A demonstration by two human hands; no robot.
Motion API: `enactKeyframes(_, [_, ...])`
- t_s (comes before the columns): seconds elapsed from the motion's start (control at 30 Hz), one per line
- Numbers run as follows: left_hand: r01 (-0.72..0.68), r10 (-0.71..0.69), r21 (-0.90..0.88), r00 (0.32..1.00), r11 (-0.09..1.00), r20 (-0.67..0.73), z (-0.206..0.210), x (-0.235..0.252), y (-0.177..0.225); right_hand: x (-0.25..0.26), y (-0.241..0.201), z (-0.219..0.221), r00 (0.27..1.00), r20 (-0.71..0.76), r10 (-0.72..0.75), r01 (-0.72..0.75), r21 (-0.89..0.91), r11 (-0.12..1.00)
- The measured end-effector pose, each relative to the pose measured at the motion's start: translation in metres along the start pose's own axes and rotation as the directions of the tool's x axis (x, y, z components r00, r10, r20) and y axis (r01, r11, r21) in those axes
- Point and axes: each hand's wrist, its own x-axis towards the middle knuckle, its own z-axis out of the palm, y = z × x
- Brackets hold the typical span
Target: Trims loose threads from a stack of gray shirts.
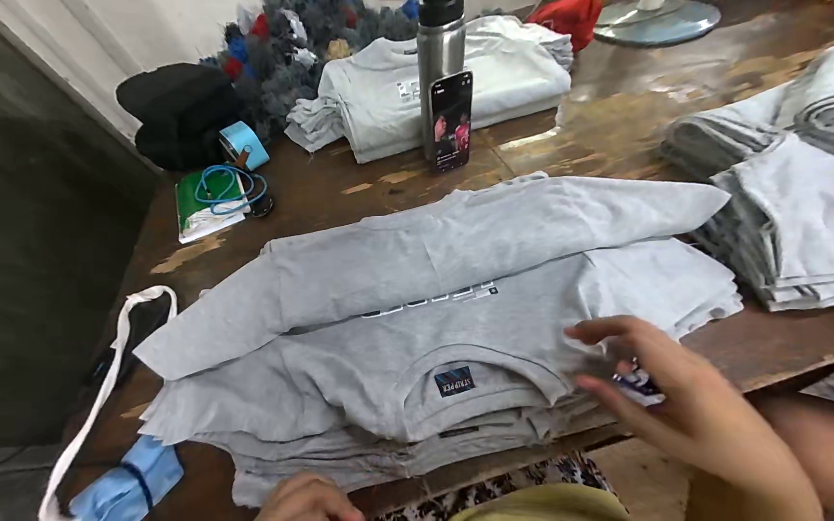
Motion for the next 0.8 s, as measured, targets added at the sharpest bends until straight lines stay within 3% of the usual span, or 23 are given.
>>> enactKeyframes(0.1, [0.157,-0.077,0.281,0.958,0.947,-0.275,0.005,0.003,-0.012,-0.01,0.039,-0.009,0.99,0.015,0.139,-0.135,-0.168,0.977])
enactKeyframes(0.2, [0.307,-0.075,0.561,0.914,0.769,-0.398,0.011,0.014,-0.043,-0.018,0.062,-0.005,0.976,-0.065,0.207,-0.214,-0.121,0.969])
enactKeyframes(0.3, [0.322,-0.068,0.589,0.909,0.741,-0.412,0.012,0.018,-0.059,-0.018,0.061,-0.01,0.972,-0.095,0.216,-0.214,0.037,0.976])
enactKeyframes(0.4, [0.278,-0.046,0.537,0.913,0.796,-0.404,-0.005,0.017,-0.054,-0.009,0.064,-0.025,0.968,-0.162,0.193,-0.167,0.16,0.973])
enactKeyframes(0.57, [0.224,-0.15,0.494,0.971,0.84,-0.187,-0.055,0.022,-0.038,0.042,0.071,-0.062,0.943,-0.25,0.219,-0.179,0.173,0.968])
enactKeyframes(0.7, [0.216,-0.006,0.638,0.949,0.739,-0.314,-0.097,0.042,-0.037,0.092,0.08,-0.078,0.963,-0.219,0.156,-0.137,0.098,0.986])
enactKeyframes(0.8, [0.297,0.012,0.678,0.911,0.672,-0.411,-0.12,0.089,-0.045,0.139,0.088,-0.074,0.95,-0.205,0.234,-0.223,0.073,0.972])
